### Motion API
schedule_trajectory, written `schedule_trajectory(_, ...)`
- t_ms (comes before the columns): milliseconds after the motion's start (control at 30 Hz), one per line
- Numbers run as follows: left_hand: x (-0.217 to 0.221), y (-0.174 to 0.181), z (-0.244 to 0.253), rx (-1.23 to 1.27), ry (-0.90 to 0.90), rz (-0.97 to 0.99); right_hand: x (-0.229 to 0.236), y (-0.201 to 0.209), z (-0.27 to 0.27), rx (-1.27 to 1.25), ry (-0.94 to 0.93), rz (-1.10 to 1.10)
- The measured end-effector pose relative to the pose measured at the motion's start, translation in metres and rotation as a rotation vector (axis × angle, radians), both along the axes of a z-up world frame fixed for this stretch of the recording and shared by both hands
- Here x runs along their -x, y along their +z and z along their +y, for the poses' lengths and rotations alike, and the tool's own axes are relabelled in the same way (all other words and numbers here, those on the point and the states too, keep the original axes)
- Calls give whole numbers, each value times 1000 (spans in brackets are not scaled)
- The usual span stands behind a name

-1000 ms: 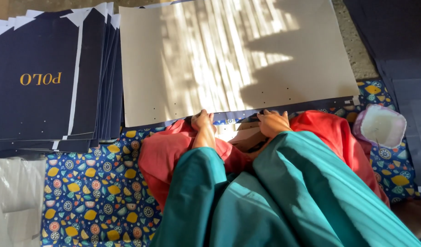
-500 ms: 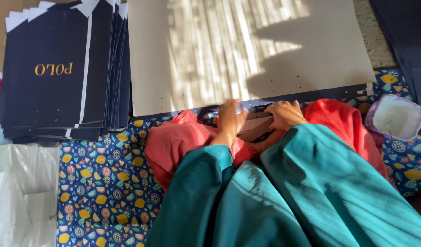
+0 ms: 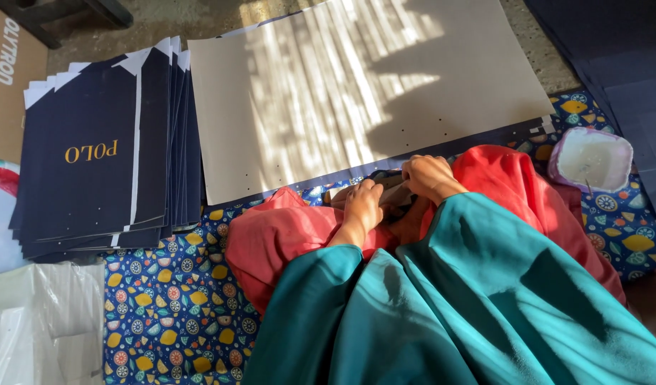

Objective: The person assembles paper shopping bags by folding the printed cardstock along pre-scored lines and applying adhesive with a cotton swab to cardboard reinforcements before attaching them to the bag interior.

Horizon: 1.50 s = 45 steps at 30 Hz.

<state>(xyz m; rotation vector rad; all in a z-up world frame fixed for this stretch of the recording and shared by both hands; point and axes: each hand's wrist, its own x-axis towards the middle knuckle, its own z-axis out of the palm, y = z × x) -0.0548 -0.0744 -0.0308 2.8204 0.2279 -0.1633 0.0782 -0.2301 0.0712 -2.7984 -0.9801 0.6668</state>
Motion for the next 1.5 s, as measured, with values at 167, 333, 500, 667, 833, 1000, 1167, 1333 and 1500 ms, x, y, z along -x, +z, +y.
schedule_trajectory(167,-4,5,-1,35,-90,24,6,18,-16,-233,41,12)
schedule_trajectory(333,-4,33,-8,535,291,153,3,23,-33,-581,-147,85)
schedule_trajectory(500,-3,5,7,954,430,-102,4,32,-35,-804,-357,304)
schedule_trajectory(667,2,49,-3,1185,511,-213,5,29,-35,-1015,-480,455)
schedule_trajectory(833,-5,-7,7,1151,524,-260,8,37,-35,-1016,-502,453)
schedule_trajectory(1000,-3,0,3,1083,493,-261,8,32,-30,-972,-498,430)
schedule_trajectory(1167,0,26,-8,1056,508,-262,16,41,-33,-968,-480,450)
schedule_trajectory(1333,5,50,-15,730,594,-419,4,-1,-31,-457,-205,103)
schedule_trajectory(1500,5,37,-8,469,485,-487,10,-14,-23,-25,-111,-15)
